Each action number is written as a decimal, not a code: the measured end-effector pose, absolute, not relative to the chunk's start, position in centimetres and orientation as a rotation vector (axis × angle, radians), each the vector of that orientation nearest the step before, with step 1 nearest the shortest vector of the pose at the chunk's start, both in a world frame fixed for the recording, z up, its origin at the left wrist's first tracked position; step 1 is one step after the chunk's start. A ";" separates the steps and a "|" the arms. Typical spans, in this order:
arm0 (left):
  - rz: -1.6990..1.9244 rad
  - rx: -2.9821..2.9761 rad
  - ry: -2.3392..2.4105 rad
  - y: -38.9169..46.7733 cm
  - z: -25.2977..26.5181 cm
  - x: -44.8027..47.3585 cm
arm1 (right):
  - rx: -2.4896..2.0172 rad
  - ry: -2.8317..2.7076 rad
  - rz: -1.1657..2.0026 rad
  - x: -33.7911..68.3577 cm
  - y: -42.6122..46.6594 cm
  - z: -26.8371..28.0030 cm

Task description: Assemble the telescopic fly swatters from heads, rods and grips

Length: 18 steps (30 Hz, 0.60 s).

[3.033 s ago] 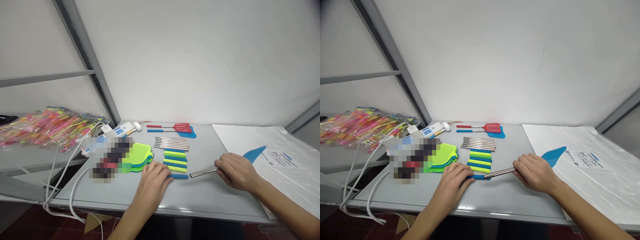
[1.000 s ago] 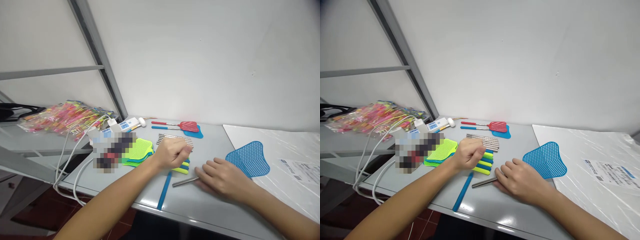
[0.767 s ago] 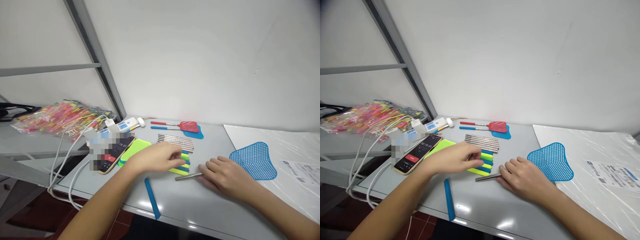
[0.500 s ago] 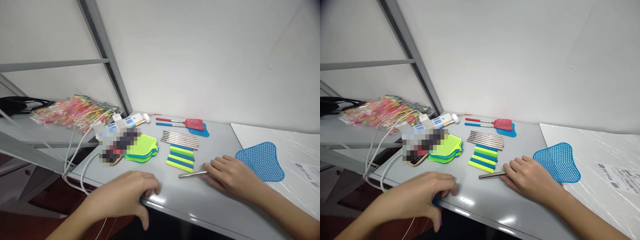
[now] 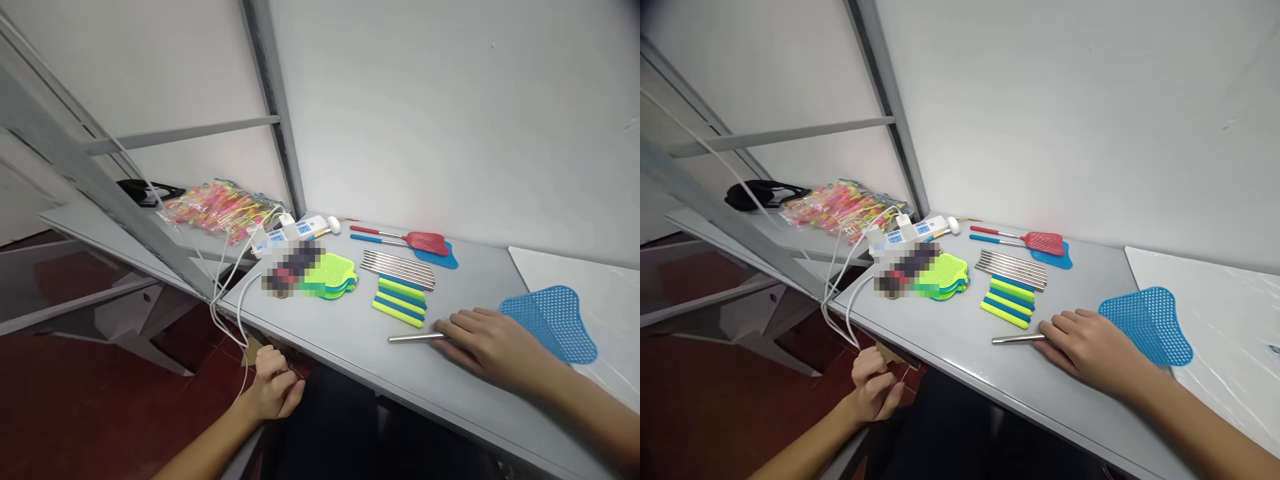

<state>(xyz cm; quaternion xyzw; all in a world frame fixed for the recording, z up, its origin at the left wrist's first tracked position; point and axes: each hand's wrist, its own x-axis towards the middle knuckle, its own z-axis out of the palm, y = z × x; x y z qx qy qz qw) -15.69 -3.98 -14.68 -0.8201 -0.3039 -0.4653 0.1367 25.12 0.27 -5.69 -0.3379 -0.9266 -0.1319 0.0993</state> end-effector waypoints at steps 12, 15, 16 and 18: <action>-1.552 -2.254 -1.105 -5.1 -14.1 -15.6 | -0.955 -2.729 -0.387 25.0 0.2 -5.6; -1.536 -2.278 -1.099 -5.1 -14.4 -15.3 | -0.942 -2.721 -0.377 24.8 0.1 -5.5; -1.526 -2.285 -1.101 -5.1 -14.5 -15.3 | -0.941 -2.719 -0.375 24.8 0.1 -5.5; -1.508 -2.291 -1.099 -5.1 -14.7 -15.3 | -0.941 -2.718 -0.371 24.7 0.0 -5.5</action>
